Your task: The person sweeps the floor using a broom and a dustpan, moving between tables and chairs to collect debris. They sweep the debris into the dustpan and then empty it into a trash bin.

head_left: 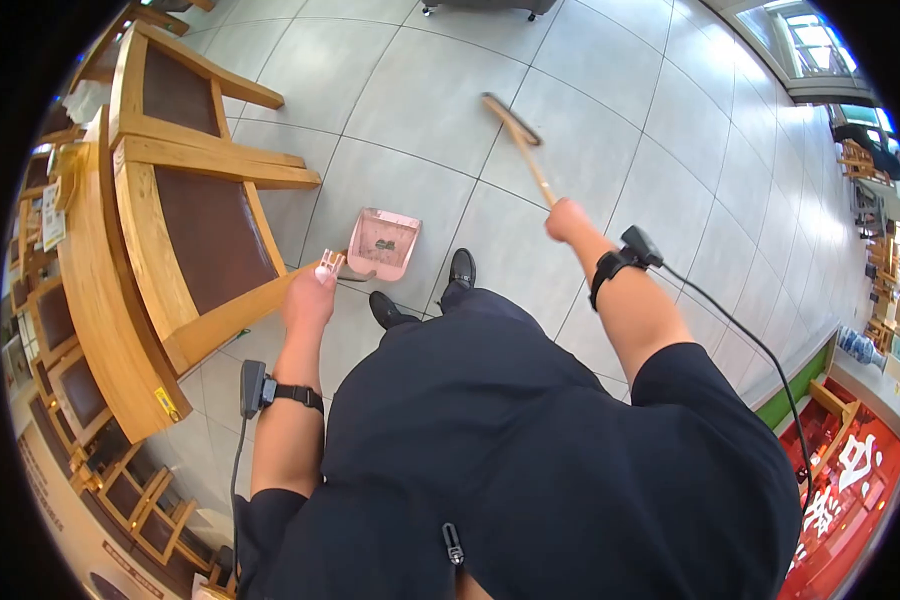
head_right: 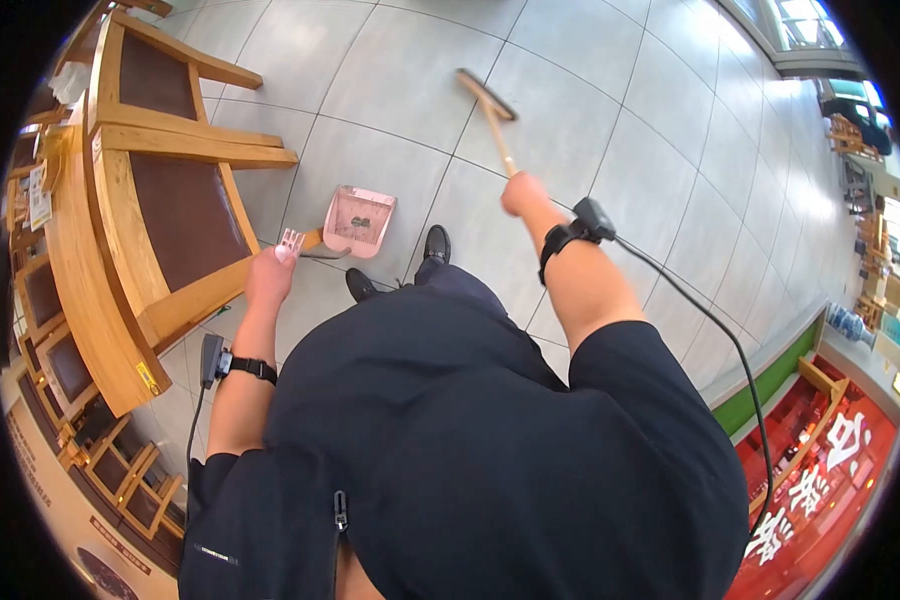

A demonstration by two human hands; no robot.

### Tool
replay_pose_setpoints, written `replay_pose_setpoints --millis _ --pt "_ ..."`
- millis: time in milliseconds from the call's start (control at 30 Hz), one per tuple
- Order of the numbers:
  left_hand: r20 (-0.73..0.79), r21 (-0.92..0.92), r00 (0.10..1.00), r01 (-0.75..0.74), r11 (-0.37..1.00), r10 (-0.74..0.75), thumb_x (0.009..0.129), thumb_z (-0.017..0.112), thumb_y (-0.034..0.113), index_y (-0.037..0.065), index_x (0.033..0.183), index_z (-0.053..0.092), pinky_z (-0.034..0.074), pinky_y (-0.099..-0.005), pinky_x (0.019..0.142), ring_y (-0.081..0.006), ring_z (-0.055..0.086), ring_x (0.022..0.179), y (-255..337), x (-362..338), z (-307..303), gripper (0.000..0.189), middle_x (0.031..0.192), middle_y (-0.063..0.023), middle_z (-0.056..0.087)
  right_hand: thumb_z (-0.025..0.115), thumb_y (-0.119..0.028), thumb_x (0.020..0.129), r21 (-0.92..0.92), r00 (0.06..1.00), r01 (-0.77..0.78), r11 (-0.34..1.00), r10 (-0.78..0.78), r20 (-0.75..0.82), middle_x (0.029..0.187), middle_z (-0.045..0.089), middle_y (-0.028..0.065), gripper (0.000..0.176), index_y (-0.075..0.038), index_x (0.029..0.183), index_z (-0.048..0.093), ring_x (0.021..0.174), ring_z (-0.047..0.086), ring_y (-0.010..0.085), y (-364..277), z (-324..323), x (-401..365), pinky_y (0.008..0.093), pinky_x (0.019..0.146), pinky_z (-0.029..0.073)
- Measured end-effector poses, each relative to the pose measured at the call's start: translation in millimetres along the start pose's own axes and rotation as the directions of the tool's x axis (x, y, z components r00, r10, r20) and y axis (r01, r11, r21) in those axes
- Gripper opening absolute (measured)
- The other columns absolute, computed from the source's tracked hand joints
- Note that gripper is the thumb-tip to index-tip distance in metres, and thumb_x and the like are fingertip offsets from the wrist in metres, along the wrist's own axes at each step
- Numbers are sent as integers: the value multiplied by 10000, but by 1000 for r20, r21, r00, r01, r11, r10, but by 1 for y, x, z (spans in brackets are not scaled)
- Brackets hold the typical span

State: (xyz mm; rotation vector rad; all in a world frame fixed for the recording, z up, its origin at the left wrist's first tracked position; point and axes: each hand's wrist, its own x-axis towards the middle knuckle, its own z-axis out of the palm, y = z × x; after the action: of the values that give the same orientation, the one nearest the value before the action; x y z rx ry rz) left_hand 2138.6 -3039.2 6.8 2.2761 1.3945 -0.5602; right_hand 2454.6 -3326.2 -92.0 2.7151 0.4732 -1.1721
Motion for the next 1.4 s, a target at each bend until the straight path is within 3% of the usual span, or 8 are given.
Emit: replay_pose_setpoints --millis 200,367,500,633,900,1067,1167,1400 --pt "-2 85 1000 -4 996 5 815 596 339 43 958 607 475 -442 748 -339 601 909 8 8 -9 329 955 -170 635 501 -102 795 -118 941 272 955 -239 238 960 626 232 234 14 961 619 922 605 370 -36 40 -112 427 783 499" --pt "7 92 1000 -8 996 7 822 583 347 46 961 605 474 -443 758 -342 599 923 8 10 -3 332 966 -172 633 495 -178 811 80 890 374 924 -382 251 977 619 222 263 -16 971 627 917 594 374 4 42 -151 430 803 483" --pt "10 79 1000 1 997 -2 823 582 345 53 963 606 474 -441 756 -338 601 924 7 -2 1 325 967 -171 634 501 -196 813 171 927 349 921 -366 80 954 616 219 252 -27 963 615 913 581 377 37 25 -175 446 808 466" --pt "15 47 998 63 997 -63 822 584 343 63 950 607 475 -440 749 -340 605 905 5 -31 10 309 950 -173 635 513 -232 814 149 937 343 927 -328 -119 937 619 221 262 -56 974 624 917 578 383 51 13 -143 449 804 465" --pt "-90 -28 990 108 994 -110 796 609 330 50 850 596 471 -448 687 -355 604 821 -39 -105 34 285 857 -169 634 483 -146 799 6 941 290 957 -284 -185 965 621 227 258 9 948 624 916 591 382 -17 -23 -18 435 797 483" --pt "-83 -110 963 249 962 -258 781 624 345 47 823 598 471 -446 667 -352 602 804 -69 -150 55 302 838 -163 631 503 -126 814 35 967 210 977 -203 -154 1051 617 198 259 -1 1008 621 970 599 338 -88 -39 -28 402 803 496" --pt "-73 -148 927 356 923 -369 781 624 343 53 828 599 474 -444 664 -349 604 801 -84 -178 67 295 840 -153 635 503 -146 834 -61 965 233 970 -239 -112 1079 614 179 279 -14 1056 610 986 603 311 -114 -24 -37 392 813 499" --pt "-38 -207 868 478 854 -495 785 621 344 61 854 605 479 -443 666 -345 608 808 -122 -226 104 291 856 -151 639 507 -143 836 -478 878 471 742 -445 174 1053 631 152 261 -26 1040 619 976 615 295 -108 65 -110 389 798 509"
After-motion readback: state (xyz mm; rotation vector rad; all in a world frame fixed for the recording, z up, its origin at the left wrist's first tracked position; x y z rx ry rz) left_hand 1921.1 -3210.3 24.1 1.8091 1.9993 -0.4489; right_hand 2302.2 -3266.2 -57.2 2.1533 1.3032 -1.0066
